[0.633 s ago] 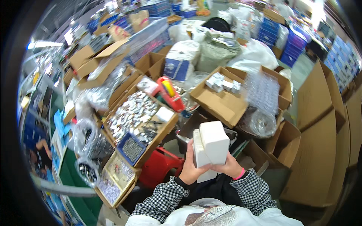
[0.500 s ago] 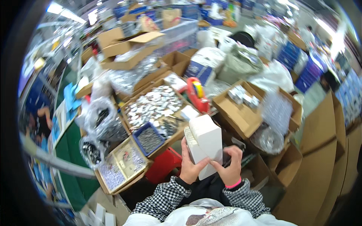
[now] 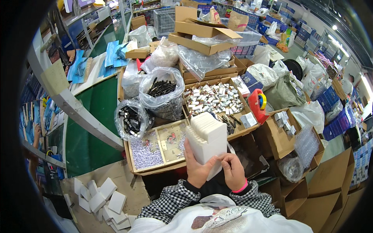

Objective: The person repeatedly picks small white rectangular boxes and black cylindrical components from trays on a cluttered workbench, inserts the components into the boxes, and closes them. The person occasionally reaches into a larger cardboard box to retrieve more boxes. The task is performed one at a time in a repetitive manner.

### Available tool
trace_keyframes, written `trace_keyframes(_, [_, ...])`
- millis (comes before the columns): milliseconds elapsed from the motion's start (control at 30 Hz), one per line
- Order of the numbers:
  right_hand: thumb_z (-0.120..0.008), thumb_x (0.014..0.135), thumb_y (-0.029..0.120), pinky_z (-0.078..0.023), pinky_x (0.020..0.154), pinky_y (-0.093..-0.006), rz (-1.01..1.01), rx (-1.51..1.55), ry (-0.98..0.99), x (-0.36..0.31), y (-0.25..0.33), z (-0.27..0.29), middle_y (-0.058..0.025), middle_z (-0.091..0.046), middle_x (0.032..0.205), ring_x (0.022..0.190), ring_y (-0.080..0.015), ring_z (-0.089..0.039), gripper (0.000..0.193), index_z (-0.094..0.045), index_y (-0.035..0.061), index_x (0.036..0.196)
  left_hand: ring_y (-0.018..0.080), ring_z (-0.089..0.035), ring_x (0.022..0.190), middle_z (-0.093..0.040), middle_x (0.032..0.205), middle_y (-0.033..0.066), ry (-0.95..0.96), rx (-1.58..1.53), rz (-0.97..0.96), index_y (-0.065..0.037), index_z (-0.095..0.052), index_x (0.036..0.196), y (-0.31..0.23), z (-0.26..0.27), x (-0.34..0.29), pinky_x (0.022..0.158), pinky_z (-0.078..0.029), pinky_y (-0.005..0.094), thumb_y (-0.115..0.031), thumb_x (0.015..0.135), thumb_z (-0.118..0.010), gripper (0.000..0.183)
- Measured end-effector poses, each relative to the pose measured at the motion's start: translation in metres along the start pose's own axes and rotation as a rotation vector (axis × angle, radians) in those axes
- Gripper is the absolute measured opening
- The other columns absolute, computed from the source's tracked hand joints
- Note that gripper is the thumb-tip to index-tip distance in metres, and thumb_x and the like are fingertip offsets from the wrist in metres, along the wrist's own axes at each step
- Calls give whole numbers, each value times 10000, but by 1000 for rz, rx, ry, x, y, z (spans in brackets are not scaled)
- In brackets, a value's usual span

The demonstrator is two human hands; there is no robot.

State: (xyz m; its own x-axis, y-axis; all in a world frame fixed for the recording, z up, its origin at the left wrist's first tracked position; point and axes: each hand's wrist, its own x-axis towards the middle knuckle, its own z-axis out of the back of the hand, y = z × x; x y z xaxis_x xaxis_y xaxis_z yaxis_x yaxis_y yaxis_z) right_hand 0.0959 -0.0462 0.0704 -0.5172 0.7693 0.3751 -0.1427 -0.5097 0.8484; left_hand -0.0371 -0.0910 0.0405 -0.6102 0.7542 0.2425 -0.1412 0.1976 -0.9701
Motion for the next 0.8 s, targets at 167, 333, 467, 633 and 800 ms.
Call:
trace_keyframes(167, [-520, 916, 112, -451, 650, -208, -352, 334, 467, 11, 2, 5, -42, -590, 767, 699, -78, -561, 204, -487, -8, 1077, 249, -469, 1105, -384, 1274, 161, 10, -330, 224, -48, -142, 1405, -2, 50, 4, 929, -414, 350, -43, 734, -675, 857])
trace_keyframes(333, [-568, 893, 122, -463, 644, -210, -374, 372, 507, 26, -6, 24, -28, -632, 809, 704, -73, -566, 176, -642, -11, 981, 266, -561, 1020, -522, 1139, 157, 6, -894, 511, 22, -325, 1292, -17, 90, 8, 883, -473, 366, -110, 771, -593, 600])
trace_keyframes(467, [-577, 887, 127, -461, 644, -215, -334, 357, 511, 32, -6, 32, -45, -635, 873, 718, -85, -560, 189, -648, -22, 978, 262, -554, 1029, -520, 1146, 154, 162, -761, 508, 10, -328, 1296, -18, 108, 7, 880, -470, 365, -148, 753, -608, 631])
trace_keyframes(633, [-592, 877, 131, -462, 691, -231, -452, 710, 391, 33, -4, 20, -54, -645, 831, 775, -88, -577, 171, -650, -21, 931, 271, -526, 1076, -514, 1195, 139, 420, -706, 644, -10, -317, 1318, -2, 105, -10, 940, -422, 379, -157, 734, -621, 674])
trace_keyframes(800, [-604, 871, 132, -475, 744, -255, -291, 478, 458, 4, -3, 7, -78, -664, 884, 822, -131, -608, 156, -654, 1, 941, 314, -474, 1152, -432, 1297, 171, 147, -280, 247, -32, -263, 1362, 11, 85, 1, 974, -392, 437, -319, 767, -611, 747])
